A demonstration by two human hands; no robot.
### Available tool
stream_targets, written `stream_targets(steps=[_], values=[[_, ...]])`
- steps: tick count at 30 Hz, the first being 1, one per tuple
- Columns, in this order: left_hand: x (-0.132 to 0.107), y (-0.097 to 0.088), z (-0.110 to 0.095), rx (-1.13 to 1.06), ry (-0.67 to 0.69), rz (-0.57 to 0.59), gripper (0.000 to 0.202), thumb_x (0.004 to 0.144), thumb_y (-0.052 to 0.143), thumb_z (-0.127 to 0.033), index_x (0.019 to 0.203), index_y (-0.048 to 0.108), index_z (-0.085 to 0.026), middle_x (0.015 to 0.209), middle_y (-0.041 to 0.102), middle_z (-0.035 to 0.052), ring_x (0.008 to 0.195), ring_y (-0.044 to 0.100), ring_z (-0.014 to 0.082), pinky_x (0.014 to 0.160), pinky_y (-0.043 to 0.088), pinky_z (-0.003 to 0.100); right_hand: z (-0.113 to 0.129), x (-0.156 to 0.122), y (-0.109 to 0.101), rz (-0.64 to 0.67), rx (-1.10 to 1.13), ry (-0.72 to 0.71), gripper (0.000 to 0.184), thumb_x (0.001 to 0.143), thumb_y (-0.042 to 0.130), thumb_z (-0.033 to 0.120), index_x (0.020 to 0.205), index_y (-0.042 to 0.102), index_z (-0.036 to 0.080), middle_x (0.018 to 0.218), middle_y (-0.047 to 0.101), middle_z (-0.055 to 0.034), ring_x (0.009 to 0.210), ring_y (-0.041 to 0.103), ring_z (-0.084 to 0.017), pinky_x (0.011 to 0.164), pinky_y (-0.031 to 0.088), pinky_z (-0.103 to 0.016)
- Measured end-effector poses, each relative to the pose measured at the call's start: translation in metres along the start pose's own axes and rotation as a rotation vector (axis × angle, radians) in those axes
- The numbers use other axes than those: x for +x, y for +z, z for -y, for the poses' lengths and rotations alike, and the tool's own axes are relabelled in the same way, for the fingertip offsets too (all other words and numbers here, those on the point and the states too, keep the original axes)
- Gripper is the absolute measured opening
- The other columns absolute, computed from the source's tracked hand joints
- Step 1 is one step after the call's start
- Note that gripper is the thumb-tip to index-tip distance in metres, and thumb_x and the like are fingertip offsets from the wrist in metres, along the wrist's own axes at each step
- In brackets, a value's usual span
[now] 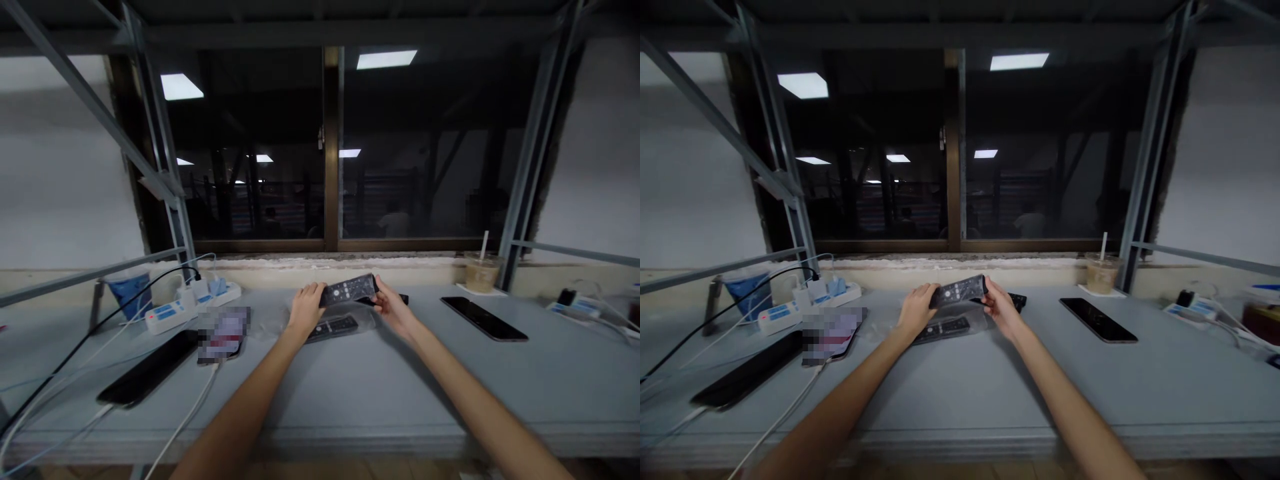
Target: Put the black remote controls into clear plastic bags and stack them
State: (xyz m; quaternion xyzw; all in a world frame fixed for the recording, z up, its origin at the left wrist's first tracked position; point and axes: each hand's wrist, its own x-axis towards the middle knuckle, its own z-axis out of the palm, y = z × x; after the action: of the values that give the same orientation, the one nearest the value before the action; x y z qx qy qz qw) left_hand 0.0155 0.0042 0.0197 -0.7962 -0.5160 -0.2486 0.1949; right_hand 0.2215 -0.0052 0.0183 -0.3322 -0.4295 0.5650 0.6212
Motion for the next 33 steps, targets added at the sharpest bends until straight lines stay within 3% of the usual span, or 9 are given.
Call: stream_targets(steps=[5,11,22,29,33], values=[[0.0,0.002,-0.005,-0.064,0.047,-0.023,0.033,0.079,0.055,-0.034,0.108,0.046,-0.021,0.103,0.057,0.0048,0.098,0.053,0.0198,0.082,0.036,0.031,-0.007,0.003,-0.003,0.049,-0.044,0.009,0.033,0.062,0.071,0.04,0.089,0.062,0.023,0.064,0.053,0.0038,0.05,0.041,-0.005,0.036,0.027,-0.015],[-0.001,0.002,-0.004,-0.051,0.133,-0.035,0.04,0.079,0.056,-0.037,0.115,0.045,-0.022,0.102,0.056,0.005,0.098,0.051,0.0204,0.083,0.035,0.032,-0.007,-0.001,-0.005,0.133,-0.16,0.04,0.039,0.065,0.07,0.037,0.101,0.063,0.026,0.081,0.06,0.0012,0.054,0.043,-0.006,0.038,0.03,-0.015],[-0.003,-0.007,-0.014,-0.029,0.205,-0.026,0.054,0.078,0.057,-0.038,0.126,0.037,-0.024,0.103,0.053,0.0052,0.098,0.05,0.0202,0.082,0.034,0.031,-0.009,-0.005,0.002,0.019,-0.333,0.043,0.034,0.064,0.068,0.043,0.09,0.065,0.022,0.081,0.063,-0.0016,0.06,0.049,-0.009,0.038,0.031,-0.015],[-0.003,-0.011,-0.024,-0.067,0.167,0.009,0.046,0.079,0.054,-0.038,0.121,0.041,-0.025,0.104,0.053,0.0053,0.097,0.052,0.0202,0.084,0.038,0.031,-0.01,-0.005,0.007,0.001,-0.132,0.068,0.029,0.06,0.07,0.037,0.083,0.063,0.02,0.07,0.058,0.0012,0.051,0.043,-0.006,0.037,0.029,-0.014],[-0.006,-0.015,-0.033,-0.102,0.129,0.072,0.051,0.078,0.053,-0.036,0.126,0.037,-0.027,0.109,0.05,0.0052,0.097,0.053,0.0196,0.074,0.043,0.026,-0.006,0.0,0.002,-0.037,0.005,0.112,0.022,0.071,0.052,0.036,0.083,0.062,0.02,0.061,0.057,0.0004,0.044,0.043,-0.008,0.036,0.029,-0.017]])
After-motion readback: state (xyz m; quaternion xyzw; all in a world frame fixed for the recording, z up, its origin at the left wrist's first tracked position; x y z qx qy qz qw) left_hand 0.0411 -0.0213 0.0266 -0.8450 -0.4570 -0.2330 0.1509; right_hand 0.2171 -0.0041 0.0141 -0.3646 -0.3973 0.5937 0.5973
